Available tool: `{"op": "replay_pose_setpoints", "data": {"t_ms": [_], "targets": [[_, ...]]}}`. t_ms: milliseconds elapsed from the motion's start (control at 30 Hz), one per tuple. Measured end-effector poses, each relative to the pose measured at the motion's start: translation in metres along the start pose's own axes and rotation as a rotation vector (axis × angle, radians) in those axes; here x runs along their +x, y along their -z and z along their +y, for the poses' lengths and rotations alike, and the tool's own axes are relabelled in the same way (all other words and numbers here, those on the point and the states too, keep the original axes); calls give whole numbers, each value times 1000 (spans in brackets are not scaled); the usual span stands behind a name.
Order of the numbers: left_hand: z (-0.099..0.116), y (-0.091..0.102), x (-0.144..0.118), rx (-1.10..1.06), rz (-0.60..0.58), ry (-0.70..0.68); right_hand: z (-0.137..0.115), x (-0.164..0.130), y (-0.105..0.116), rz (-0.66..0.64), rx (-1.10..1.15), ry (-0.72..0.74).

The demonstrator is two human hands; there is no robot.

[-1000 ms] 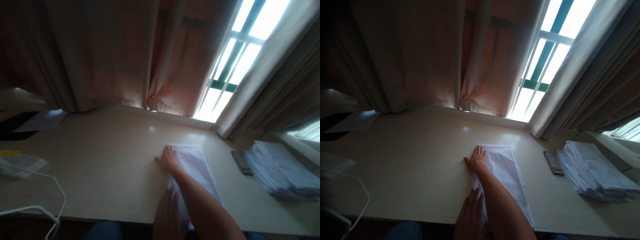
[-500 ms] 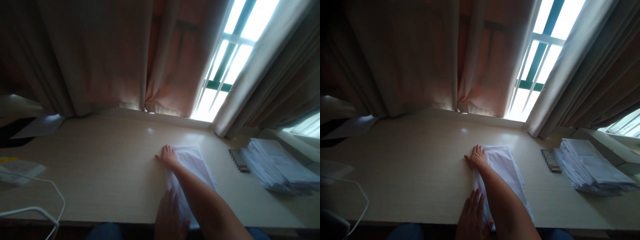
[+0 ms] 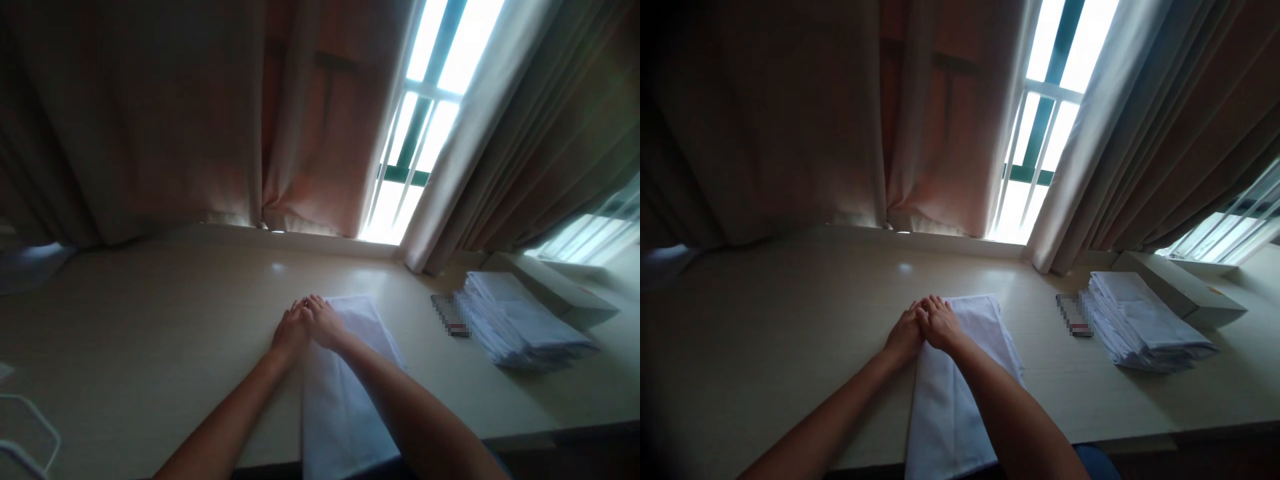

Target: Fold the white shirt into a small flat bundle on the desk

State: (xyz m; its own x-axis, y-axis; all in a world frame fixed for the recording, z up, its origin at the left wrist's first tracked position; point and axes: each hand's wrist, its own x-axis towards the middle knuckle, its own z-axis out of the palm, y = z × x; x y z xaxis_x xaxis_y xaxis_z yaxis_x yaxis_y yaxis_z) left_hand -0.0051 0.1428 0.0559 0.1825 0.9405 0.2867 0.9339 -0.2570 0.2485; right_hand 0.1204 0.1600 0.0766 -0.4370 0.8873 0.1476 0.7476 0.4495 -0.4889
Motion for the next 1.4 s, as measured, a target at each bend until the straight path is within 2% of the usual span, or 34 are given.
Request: {"op": "replay_pose_setpoints", "data": {"t_ms": [100,200,300,467,767,1067,1200,1400], "targets": [[-7,-24,17,12,-87,-10,9,7,-6,-25,-10,70],[-8,-42,15,36,-131,46,20,8,-16,-55,-32,63],[-9,-51,13,60,-149,82,29,7,-22,-45,-44,44],[-8,-51,17,90,-161,119,44,5,-15,-95,-110,-25],[-5,-55,22,111,-121,127,91,-14,20,-148,-275,-79],[-7,-56,23,111,-123,112,143,-24,56,-181,-279,-297],[-7,-56,23,100,-118,116,155,-28,58,-163,-273,-363],[-3,-49,23,72,-82,112,154,-31,54,-126,-263,-403]]}}
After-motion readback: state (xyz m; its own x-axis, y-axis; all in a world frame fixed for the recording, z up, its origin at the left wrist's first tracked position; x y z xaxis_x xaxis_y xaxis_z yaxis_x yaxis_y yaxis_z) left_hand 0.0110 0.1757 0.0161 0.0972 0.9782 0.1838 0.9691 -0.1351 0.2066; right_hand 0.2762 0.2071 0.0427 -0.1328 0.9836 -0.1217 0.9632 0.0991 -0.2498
